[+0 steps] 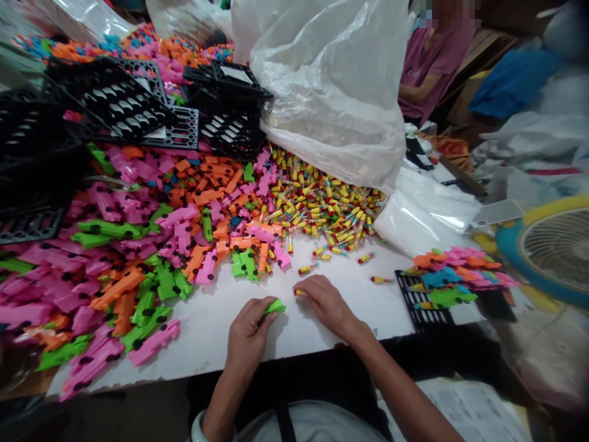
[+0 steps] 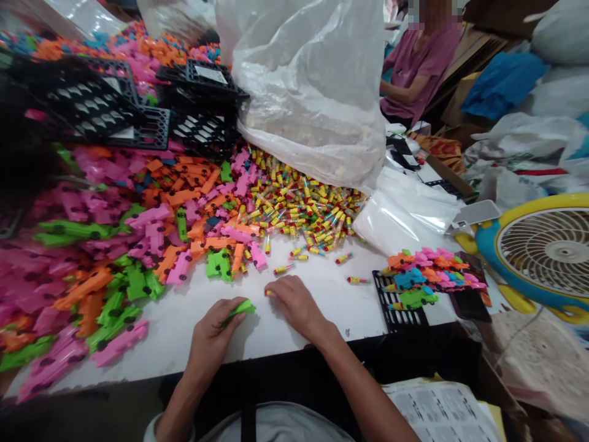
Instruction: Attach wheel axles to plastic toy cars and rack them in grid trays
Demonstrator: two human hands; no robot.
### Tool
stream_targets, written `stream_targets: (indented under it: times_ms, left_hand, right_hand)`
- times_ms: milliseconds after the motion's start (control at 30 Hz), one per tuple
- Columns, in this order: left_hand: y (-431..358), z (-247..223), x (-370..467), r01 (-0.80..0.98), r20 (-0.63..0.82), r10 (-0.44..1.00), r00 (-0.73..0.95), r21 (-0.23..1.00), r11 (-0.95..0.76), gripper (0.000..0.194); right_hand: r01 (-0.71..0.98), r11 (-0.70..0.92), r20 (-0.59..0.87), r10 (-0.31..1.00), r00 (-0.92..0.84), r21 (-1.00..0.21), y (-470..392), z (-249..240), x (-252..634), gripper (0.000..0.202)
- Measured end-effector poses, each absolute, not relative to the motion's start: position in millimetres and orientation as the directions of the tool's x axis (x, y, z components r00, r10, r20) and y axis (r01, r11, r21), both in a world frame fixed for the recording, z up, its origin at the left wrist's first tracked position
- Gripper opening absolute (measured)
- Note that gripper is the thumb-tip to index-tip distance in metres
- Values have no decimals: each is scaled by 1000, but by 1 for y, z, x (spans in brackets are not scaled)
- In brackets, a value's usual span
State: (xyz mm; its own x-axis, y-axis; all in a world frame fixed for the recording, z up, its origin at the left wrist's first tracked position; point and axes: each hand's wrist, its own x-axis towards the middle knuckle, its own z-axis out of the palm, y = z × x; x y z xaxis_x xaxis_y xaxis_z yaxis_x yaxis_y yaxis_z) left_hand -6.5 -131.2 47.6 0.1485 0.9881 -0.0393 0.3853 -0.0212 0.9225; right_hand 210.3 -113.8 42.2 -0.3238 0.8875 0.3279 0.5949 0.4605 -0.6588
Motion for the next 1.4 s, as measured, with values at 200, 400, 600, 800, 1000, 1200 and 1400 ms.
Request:
stream_targets:
  times_ms: [200,400,600,800,1000,1200,1400]
  left_hand:
    - [-126,48,-3,387,-53,993,107,922,8,24]
    - [-120,50,0,377,-50,997,67,926,21,24]
    - [-121,47,-1,391,-45,993,108,921,-1,24]
    - [-121,45,0,398,-27,992,119,917,-23,24]
    - [-120,43,0,412,-26,993,117,911,-25,24]
    - [-122,41,1,435,-14,991,130,899,-44,24]
    - [-122,42,2,423,-13,993,115,905,-37,22]
  right_hand:
    - [791,328,345,925,-158,-516,-88,30,227,21]
    - [667,440,383,891,-243,-601,-93,25,213,12]
    - [429,485,379,871,-313,-762,-109,32,201,18]
    - [404,466,344,875,-339,-787,-109,27,196,19]
    - [403,446,331,887,-323,-799,-109,29,194,18]
    - [406,513,346,840,-418,-756,-108,28,197,20]
    - [460,563,335,806,-488,-687,-102,31,198,16]
